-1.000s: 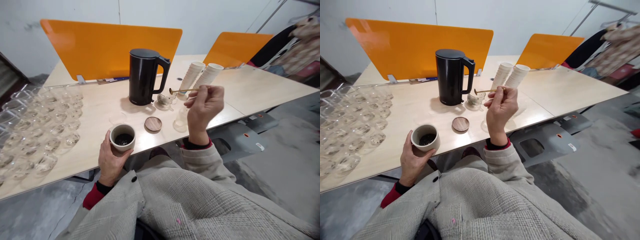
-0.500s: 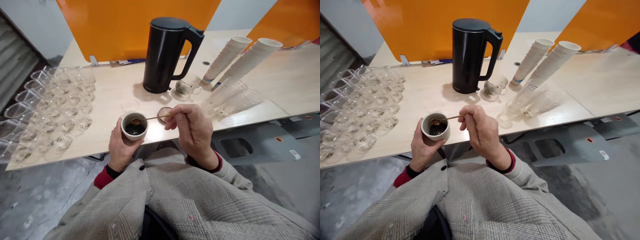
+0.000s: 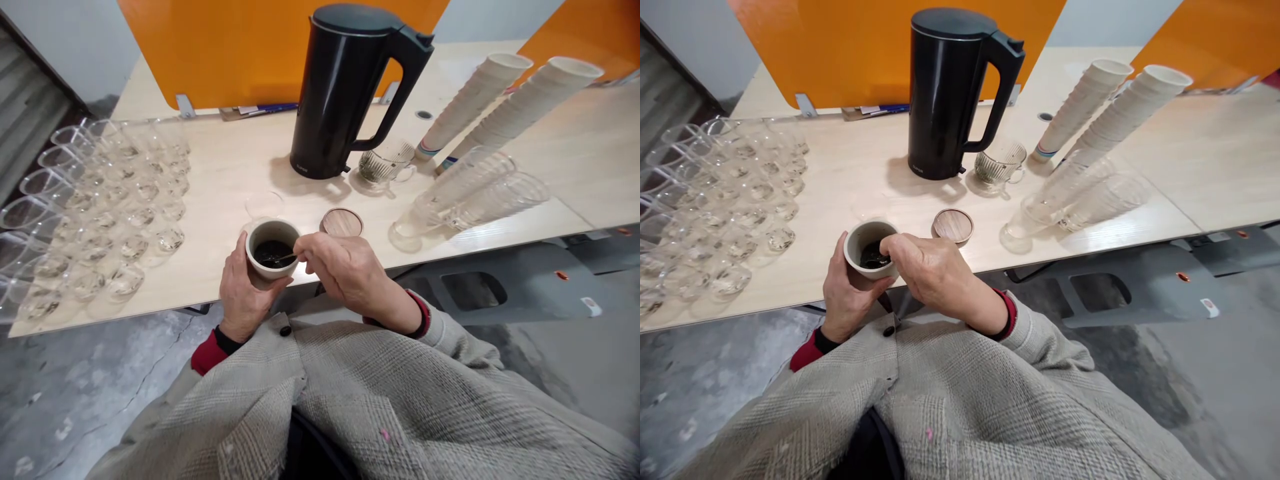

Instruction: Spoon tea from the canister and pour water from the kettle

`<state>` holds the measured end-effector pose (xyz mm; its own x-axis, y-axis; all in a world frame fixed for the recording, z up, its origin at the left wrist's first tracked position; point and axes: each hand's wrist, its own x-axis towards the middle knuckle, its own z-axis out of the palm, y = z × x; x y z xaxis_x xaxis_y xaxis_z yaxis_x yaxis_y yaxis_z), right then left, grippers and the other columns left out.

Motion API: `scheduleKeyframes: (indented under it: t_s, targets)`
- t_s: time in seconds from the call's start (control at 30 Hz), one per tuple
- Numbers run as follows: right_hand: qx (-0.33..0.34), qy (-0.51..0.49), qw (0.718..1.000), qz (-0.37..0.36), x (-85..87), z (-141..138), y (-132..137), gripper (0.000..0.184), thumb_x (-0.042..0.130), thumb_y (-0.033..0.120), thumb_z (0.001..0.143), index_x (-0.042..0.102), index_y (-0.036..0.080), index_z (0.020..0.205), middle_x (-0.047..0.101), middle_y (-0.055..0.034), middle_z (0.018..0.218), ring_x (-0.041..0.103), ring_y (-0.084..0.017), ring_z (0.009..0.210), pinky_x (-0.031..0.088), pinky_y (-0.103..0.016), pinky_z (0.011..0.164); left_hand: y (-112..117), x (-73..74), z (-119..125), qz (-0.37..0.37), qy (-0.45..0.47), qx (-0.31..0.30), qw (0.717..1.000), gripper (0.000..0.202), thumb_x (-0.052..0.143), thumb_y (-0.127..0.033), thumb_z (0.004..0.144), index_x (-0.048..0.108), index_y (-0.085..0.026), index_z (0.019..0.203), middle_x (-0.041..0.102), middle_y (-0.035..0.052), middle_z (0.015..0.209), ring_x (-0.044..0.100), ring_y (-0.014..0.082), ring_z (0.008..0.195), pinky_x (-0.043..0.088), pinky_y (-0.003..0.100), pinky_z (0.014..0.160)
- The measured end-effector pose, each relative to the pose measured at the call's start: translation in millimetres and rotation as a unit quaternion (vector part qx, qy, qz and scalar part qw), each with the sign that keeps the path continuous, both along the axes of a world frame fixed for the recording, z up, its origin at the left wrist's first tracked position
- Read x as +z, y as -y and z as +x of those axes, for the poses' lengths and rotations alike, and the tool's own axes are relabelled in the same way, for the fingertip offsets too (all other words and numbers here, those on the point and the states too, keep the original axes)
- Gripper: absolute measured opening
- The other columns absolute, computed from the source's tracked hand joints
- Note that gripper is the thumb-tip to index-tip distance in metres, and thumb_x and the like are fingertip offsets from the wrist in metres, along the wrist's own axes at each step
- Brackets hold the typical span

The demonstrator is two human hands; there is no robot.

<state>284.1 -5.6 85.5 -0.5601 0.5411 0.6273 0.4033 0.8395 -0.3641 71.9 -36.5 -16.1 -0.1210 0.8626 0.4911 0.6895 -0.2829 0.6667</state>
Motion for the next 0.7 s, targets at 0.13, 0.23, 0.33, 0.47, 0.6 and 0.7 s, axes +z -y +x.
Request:
scheduleKeyframes:
  t_s: [0.13,0.23,0.33,0.47,0.6,0.7]
  targets:
    - [-0.019,-0.054,0.996,-0.063,0.1,0.8,-1.9,0.017,0.044,0.017,0.113,0.06,0.02,0.108,0.07,0.0028,0.082,0.066,-0.006,0.063,0.053,-0.019,0.061,-0.7,-1.6,1.0,0.014,-0.012,0.009,1.0,0.115,0.094,-0.062,0.073,0.037,-0.027,0.167,0.064,0.0176,0.157,0.068,0.0389,0.136,0.059,0.056,0.111]
    - [-0.05,-0.127,0.984,-0.111,-1.6,1.4,-5.6,0.018,0.045,0.02,0.113,0.061,0.022,0.105,0.071,0.0054,0.077,0.068,-0.005,0.058,0.055,-0.019,0.061,-1.3,-2.5,1.1,0.035,-0.026,0.009,0.999,0.114,0.092,-0.063,0.075,0.037,-0.025,0.167,0.064,0.0185,0.156,0.069,0.0388,0.135,0.059,0.056,0.11]
    - [-0.09,-0.211,0.961,-0.153,-4.0,2.6,-10.5,0.019,0.05,0.031,0.114,0.062,0.023,0.102,0.07,0.0064,0.071,0.068,-0.007,0.054,0.055,-0.02,0.057,-1.7,-2.2,0.8,0.037,-0.025,0.005,0.999,0.112,0.091,-0.065,0.077,0.037,-0.025,0.167,0.064,0.0187,0.156,0.068,0.0385,0.136,0.059,0.056,0.111]
    - [-0.116,-0.299,0.926,-0.198,-5.9,5.0,-16.6,0.024,0.057,0.043,0.111,0.063,0.023,0.1,0.071,0.0057,0.071,0.068,-0.008,0.051,0.055,-0.02,0.051,-1.9,-1.5,1.3,0.028,-0.015,0.006,0.999,0.113,0.091,-0.066,0.075,0.038,-0.024,0.166,0.062,0.0191,0.157,0.067,0.0387,0.138,0.058,0.056,0.113]
    - [-0.12,-0.333,0.912,-0.209,-5.2,5.9,-19.0,0.029,0.062,0.05,0.108,0.064,0.023,0.098,0.071,0.0055,0.071,0.067,-0.008,0.049,0.054,-0.019,0.049,-2.1,-1.5,2.2,0.03,-0.017,0.013,0.999,0.114,0.092,-0.066,0.073,0.039,-0.024,0.165,0.064,0.0187,0.156,0.068,0.0385,0.136,0.059,0.056,0.112]
    - [-0.129,-0.348,0.905,-0.209,-4.4,6.1,-19.9,0.032,0.064,0.054,0.107,0.064,0.024,0.098,0.071,0.0054,0.072,0.067,-0.008,0.05,0.053,-0.019,0.048,-2.3,-1.7,2.2,0.027,-0.016,0.012,0.999,0.114,0.093,-0.066,0.073,0.039,-0.025,0.165,0.064,0.0185,0.156,0.068,0.0385,0.136,0.058,0.056,0.113]
